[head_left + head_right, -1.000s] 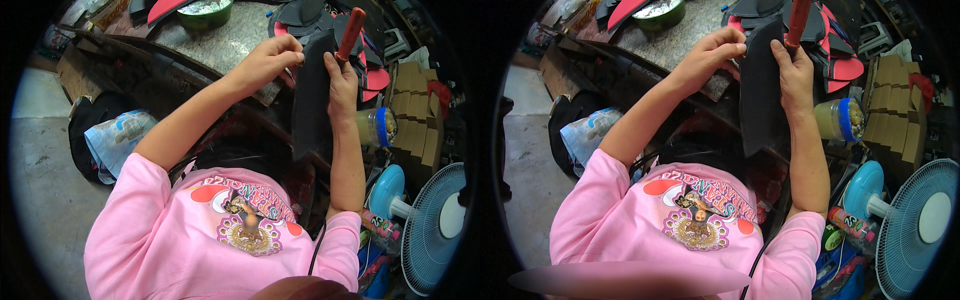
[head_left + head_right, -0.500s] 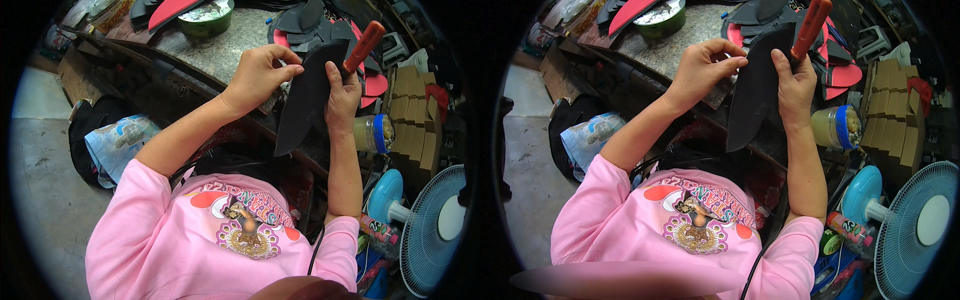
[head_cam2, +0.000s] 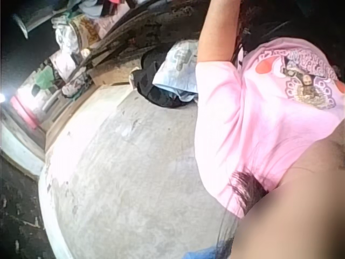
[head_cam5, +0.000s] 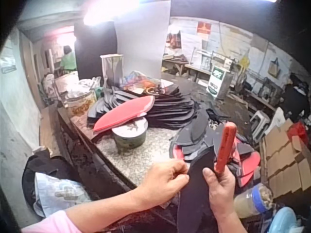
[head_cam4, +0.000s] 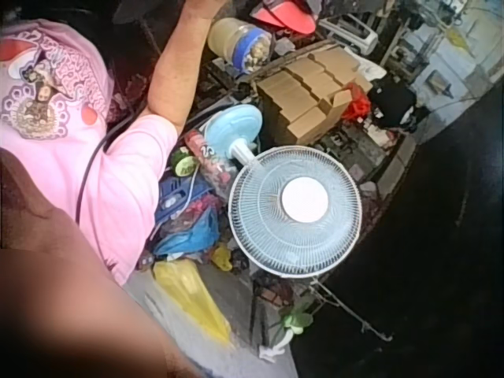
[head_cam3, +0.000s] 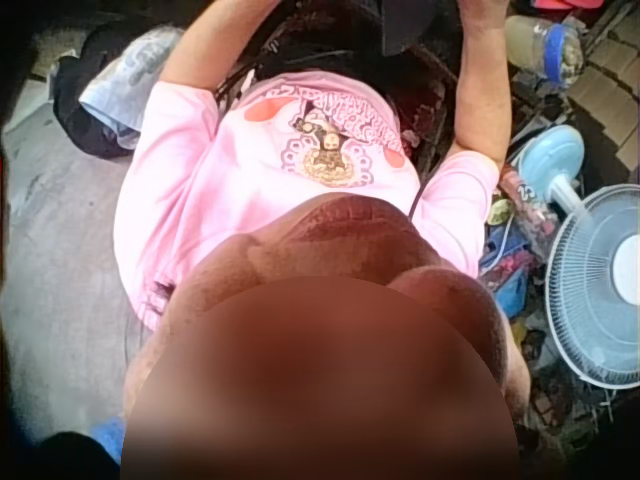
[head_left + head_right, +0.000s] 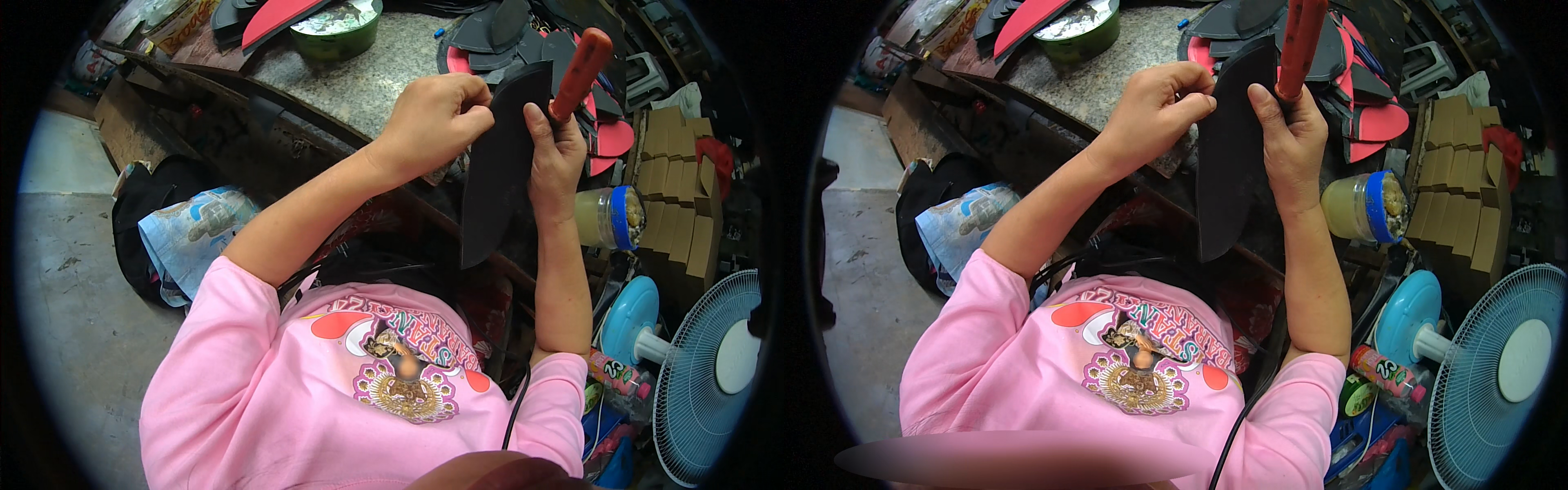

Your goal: The person uses scissors to trim the edges of black and pink shoe sole pieces and then uses a red-handled knife to smooth and refine the edges. The person handles multiple sole pieces one at a time, flipping them and trimming along the contours.

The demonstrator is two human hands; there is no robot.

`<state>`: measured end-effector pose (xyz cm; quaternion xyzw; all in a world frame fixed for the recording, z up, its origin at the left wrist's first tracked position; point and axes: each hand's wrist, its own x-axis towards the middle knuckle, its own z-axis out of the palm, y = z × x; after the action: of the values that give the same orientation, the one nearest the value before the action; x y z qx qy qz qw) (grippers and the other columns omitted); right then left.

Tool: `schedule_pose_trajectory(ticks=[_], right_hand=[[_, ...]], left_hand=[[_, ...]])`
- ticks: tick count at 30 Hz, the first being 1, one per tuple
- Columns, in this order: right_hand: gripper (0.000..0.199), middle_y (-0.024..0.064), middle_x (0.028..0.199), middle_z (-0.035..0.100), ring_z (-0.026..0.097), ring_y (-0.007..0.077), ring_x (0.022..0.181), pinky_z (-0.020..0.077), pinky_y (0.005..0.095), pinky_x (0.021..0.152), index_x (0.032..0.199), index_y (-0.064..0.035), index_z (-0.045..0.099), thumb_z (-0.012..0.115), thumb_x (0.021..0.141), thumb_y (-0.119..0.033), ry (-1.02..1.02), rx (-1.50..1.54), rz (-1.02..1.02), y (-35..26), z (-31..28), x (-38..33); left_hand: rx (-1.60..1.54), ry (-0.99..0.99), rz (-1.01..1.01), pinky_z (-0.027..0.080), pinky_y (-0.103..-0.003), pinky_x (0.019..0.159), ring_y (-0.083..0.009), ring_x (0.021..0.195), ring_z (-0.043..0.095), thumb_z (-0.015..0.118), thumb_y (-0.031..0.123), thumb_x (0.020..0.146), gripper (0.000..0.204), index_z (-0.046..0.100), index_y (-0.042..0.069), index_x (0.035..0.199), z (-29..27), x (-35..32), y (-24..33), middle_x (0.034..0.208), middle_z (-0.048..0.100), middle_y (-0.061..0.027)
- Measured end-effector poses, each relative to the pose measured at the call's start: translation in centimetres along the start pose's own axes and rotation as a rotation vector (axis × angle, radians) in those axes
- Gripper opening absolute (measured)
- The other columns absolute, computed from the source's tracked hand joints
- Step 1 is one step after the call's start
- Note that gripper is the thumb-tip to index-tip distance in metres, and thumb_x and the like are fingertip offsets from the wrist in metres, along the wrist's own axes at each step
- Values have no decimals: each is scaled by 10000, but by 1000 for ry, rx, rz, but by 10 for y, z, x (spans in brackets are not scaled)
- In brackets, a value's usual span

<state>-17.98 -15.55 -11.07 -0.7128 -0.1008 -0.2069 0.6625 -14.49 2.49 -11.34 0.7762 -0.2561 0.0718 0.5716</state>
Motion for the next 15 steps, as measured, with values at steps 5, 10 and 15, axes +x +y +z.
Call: schedule_pose_trajectory(ticks=[5, 10, 15], right_hand=[[116, -92, 842, 514, 434, 15, 779, 358, 184, 685, 998, -60, 637, 698, 951, -147, 24, -13, -1, 1, -3, 3], [115, -93, 835, 509, 430, 14, 773, 351, 183, 674, 986, -61, 638, 701, 950, -150, 12, -14, -35, 2, -4, 3], [113, -93, 831, 513, 429, 13, 753, 346, 186, 649, 981, -61, 636, 701, 950, -149, 22, -22, -37, 0, -1, 2]], left_hand=[[-158, 50, -30, 481, -226, 637, -72, 680, 587, 741, 152, 882, 167, 706, 3, 950, 3, 1, -1, 794, 677, -4], [-190, 12, -95, 494, -203, 668, -55, 733, 614, 771, 155, 869, 188, 716, 9, 974, -1, 1, 0, 816, 686, -5], [-120, 11, -20, 482, -220, 645, -55, 713, 595, 742, 142, 874, 162, 702, -6, 926, -3, 1, 3, 781, 672, -12]])
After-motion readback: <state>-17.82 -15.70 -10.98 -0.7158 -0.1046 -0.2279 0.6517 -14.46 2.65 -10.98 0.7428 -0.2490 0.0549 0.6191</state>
